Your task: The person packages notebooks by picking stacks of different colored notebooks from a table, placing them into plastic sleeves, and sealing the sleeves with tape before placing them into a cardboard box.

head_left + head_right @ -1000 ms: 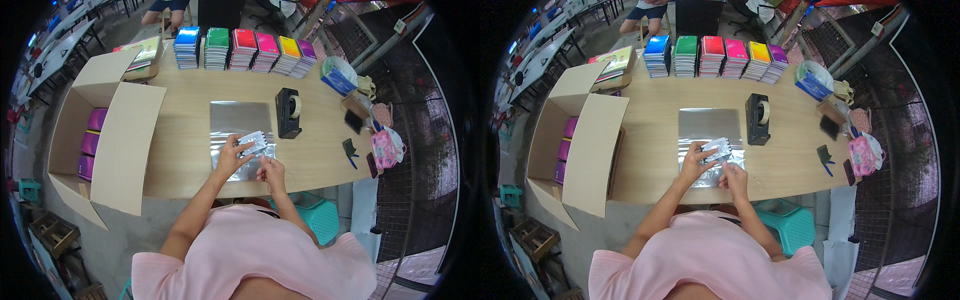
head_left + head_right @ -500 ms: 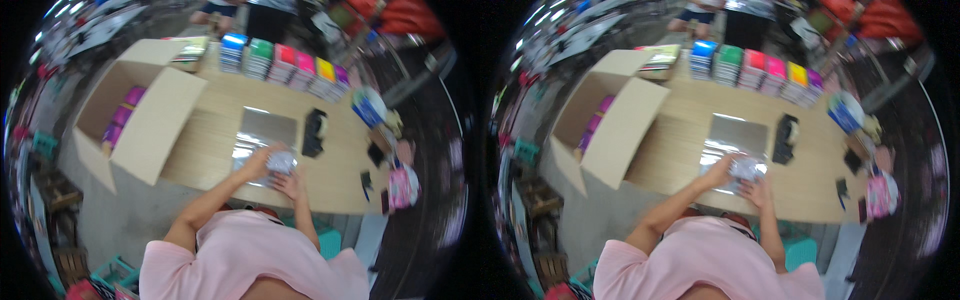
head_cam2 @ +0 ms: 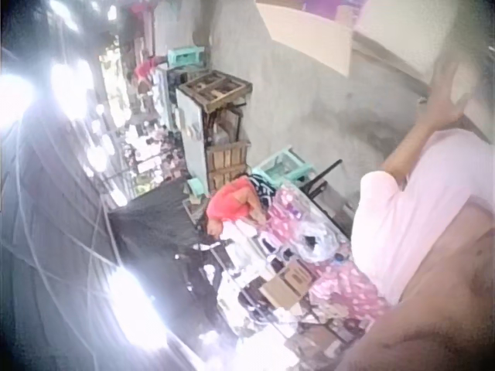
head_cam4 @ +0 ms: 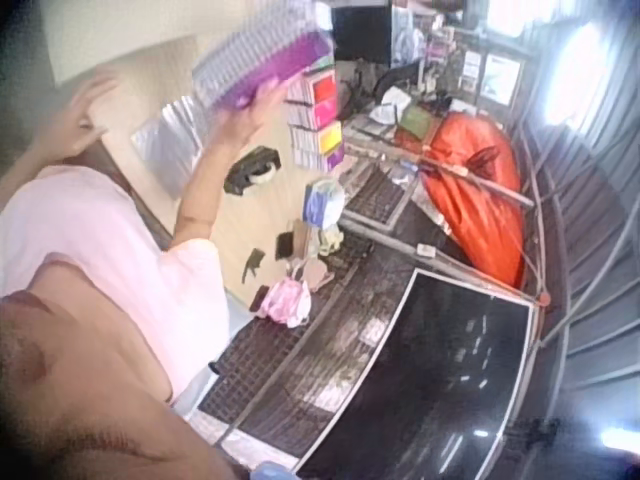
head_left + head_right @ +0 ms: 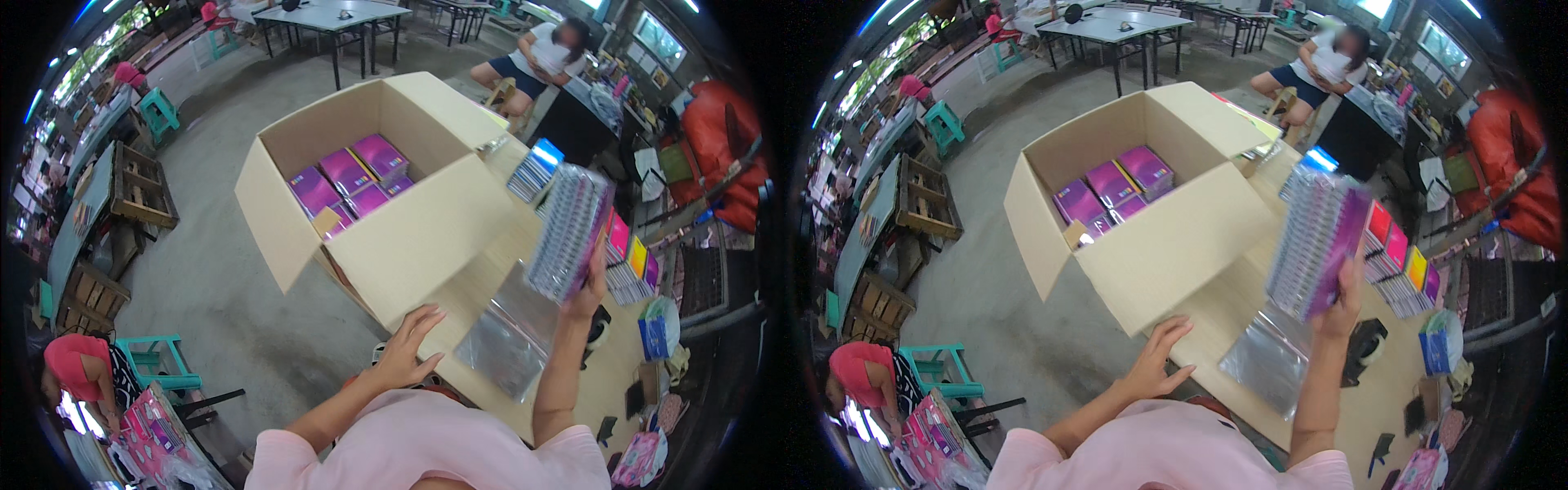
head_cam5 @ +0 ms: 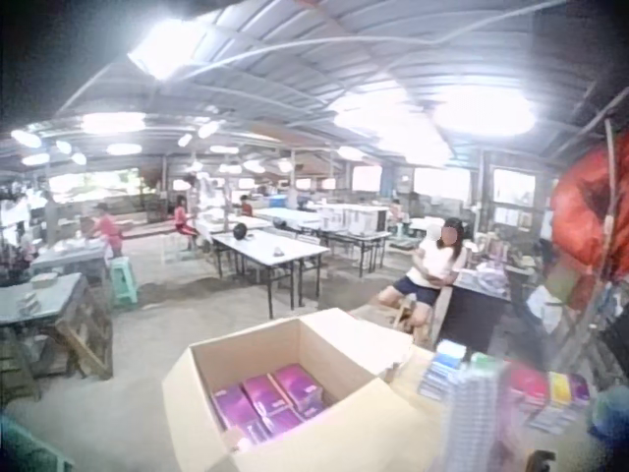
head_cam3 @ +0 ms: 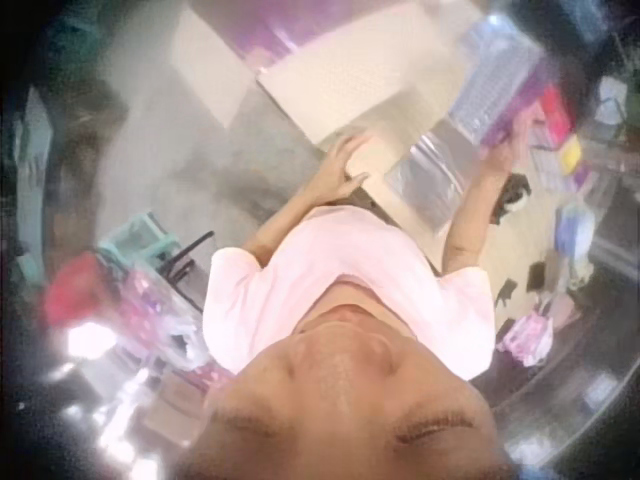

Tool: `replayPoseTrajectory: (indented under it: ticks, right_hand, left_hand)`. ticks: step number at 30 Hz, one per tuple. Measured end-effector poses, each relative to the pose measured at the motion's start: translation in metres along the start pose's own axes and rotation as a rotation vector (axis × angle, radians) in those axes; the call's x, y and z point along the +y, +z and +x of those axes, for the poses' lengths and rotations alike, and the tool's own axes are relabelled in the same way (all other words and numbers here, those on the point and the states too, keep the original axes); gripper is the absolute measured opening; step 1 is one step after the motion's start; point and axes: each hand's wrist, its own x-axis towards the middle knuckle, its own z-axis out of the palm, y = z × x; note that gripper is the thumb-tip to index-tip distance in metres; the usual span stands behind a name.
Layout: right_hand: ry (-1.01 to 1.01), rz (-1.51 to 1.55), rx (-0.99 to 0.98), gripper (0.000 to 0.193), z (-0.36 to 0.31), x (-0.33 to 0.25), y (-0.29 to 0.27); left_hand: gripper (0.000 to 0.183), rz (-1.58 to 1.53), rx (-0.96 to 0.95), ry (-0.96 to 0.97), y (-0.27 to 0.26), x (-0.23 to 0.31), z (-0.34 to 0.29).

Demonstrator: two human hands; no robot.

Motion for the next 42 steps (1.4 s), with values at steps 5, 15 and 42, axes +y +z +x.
replayPoseTrajectory:
  ticks: [5,15,42]
  right_hand:
    - [-0.075,-0.810,-0.435,0.070,0.140,0.049,0.150]
    - [0.225,-2.050,-1.352,0.050,0.232,0.207,0.184]
    - [-0.227,-1.030,0.130,0.014,-0.010,-0.114,-0.038]
  left_hand:
    - [0.045,0.087,0.015,-0.350,-0.045,-0.057,-0.045]
    - [0.042,0.127,0.196,-0.512,-0.114,-0.088,-0.079]
    - [0.034,-0.201,-0.654,-0.018,0.080,-0.032,0.092]
